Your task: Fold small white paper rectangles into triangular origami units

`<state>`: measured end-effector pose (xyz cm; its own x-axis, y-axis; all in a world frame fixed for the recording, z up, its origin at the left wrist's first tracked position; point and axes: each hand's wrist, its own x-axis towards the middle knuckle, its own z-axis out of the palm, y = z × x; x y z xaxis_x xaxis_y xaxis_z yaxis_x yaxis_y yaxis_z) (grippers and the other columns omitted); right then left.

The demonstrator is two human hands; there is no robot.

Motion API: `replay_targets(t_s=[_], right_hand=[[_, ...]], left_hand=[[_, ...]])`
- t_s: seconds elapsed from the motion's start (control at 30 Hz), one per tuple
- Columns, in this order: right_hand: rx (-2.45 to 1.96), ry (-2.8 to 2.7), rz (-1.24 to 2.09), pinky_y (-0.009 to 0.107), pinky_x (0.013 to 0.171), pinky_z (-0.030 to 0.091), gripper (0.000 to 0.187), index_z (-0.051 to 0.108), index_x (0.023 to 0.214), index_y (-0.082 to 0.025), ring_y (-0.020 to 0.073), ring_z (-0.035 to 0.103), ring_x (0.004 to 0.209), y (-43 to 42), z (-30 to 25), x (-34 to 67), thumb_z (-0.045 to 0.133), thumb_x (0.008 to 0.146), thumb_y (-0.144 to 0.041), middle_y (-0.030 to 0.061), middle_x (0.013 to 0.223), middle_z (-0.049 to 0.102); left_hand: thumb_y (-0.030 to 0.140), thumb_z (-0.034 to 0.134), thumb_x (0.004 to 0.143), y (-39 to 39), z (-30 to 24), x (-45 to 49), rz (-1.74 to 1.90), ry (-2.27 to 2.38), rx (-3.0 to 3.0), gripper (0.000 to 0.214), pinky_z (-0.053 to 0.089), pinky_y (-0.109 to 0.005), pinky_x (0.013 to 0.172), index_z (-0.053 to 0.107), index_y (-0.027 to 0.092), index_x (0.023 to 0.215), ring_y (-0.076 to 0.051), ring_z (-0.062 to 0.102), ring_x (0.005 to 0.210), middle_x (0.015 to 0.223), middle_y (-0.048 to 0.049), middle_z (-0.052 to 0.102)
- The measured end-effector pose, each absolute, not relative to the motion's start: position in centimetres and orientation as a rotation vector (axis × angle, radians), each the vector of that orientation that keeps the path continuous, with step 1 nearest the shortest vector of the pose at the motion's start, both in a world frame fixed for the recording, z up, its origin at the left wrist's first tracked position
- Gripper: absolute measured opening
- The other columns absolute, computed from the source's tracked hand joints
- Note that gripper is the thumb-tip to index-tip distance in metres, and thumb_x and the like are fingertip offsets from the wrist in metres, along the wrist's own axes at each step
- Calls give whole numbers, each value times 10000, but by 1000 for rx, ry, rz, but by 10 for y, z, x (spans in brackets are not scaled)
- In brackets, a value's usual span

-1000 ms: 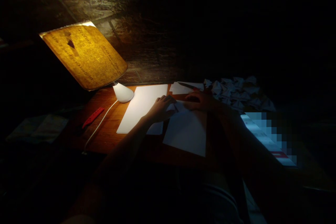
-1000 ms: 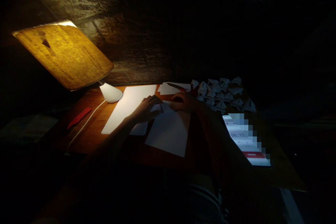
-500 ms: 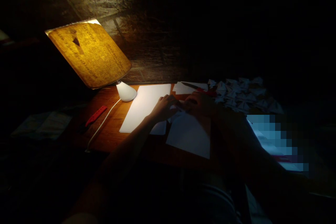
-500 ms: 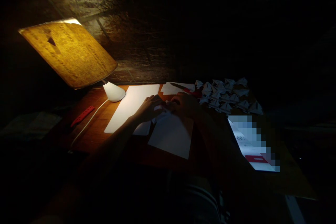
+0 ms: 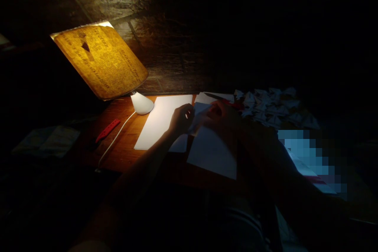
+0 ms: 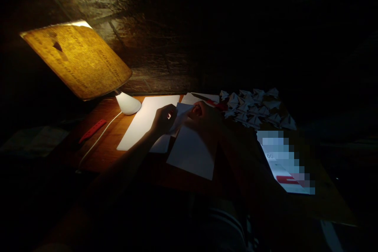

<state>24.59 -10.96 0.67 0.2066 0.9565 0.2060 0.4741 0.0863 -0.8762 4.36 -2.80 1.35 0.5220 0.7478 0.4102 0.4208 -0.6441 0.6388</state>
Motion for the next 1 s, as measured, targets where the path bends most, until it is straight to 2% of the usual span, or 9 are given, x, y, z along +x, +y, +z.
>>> replay_targets(t_s=[0.2, 0.3, 0.37, 0.47, 0.6, 0.77, 0.9, 1.0], right_hand=[[-1388, -1227, 852, 364, 825, 560, 192, 632, 936, -222, 229, 717, 897, -104, 4, 237, 668, 748, -230, 70, 972, 764], [-1379, -1251, 913, 341, 735, 539, 76, 649, 843, -216, 225, 695, 809, -107, 7, 235, 642, 782, -262, 57, 892, 759], [-1401, -1342, 851, 321, 679, 499, 63, 655, 808, -220, 210, 656, 746, -109, 9, 235, 620, 803, -272, 38, 820, 740], [-1428, -1491, 721, 305, 627, 432, 79, 630, 756, -223, 186, 588, 673, -111, 12, 237, 596, 812, -267, 20, 730, 688], [-1412, -1554, 693, 300, 600, 404, 78, 642, 769, -218, 173, 564, 640, -110, 12, 237, 595, 815, -260, 15, 697, 665], [-1280, -1400, 820, 289, 614, 463, 183, 739, 960, -224, 173, 620, 679, -106, 7, 236, 642, 822, -295, 17, 777, 727], [-1183, -1263, 973, 297, 613, 497, 199, 780, 895, -225, 176, 652, 691, -104, 4, 236, 722, 801, -391, 31, 801, 756], [-1085, -1185, 1049, 347, 732, 571, 237, 789, 861, -234, 211, 717, 818, -104, 5, 234, 788, 769, -452, 59, 920, 806]], left_hand=[[348, 656, 917, -27, 5, 47, 1084, 872, 1949, 279, 380, -252, 619, 532, 201, 715, -122, 493, 628, 631, 34, 516], [452, 778, 829, -29, 4, 50, 1015, 734, 1731, 332, 421, -243, 624, 566, 198, 805, -125, 556, 653, 679, 25, 588], [476, 848, 757, -32, 6, 52, 937, 659, 1594, 404, 475, -249, 656, 593, 194, 894, -145, 629, 702, 750, 4, 668], [441, 873, 713, -35, 9, 52, 896, 641, 1525, 423, 521, -262, 704, 639, 180, 951, -170, 681, 769, 815, -18, 716], [361, 826, 694, -33, 10, 50, 894, 687, 1504, 365, 499, -259, 676, 695, 173, 979, -161, 652, 747, 809, -14, 705], [267, 742, 634, -27, 8, 47, 877, 736, 1431, 335, 451, -250, 624, 732, 185, 959, -147, 596, 688, 788, -3, 694], [252, 687, 659, -27, 12, 47, 833, 725, 1428, 231, 452, -257, 624, 750, 187, 871, -158, 621, 721, 861, -34, 741], [261, 657, 692, -28, 14, 48, 858, 715, 1466, 169, 482, -280, 660, 757, 188, 807, -187, 657, 800, 915, -59, 766]])
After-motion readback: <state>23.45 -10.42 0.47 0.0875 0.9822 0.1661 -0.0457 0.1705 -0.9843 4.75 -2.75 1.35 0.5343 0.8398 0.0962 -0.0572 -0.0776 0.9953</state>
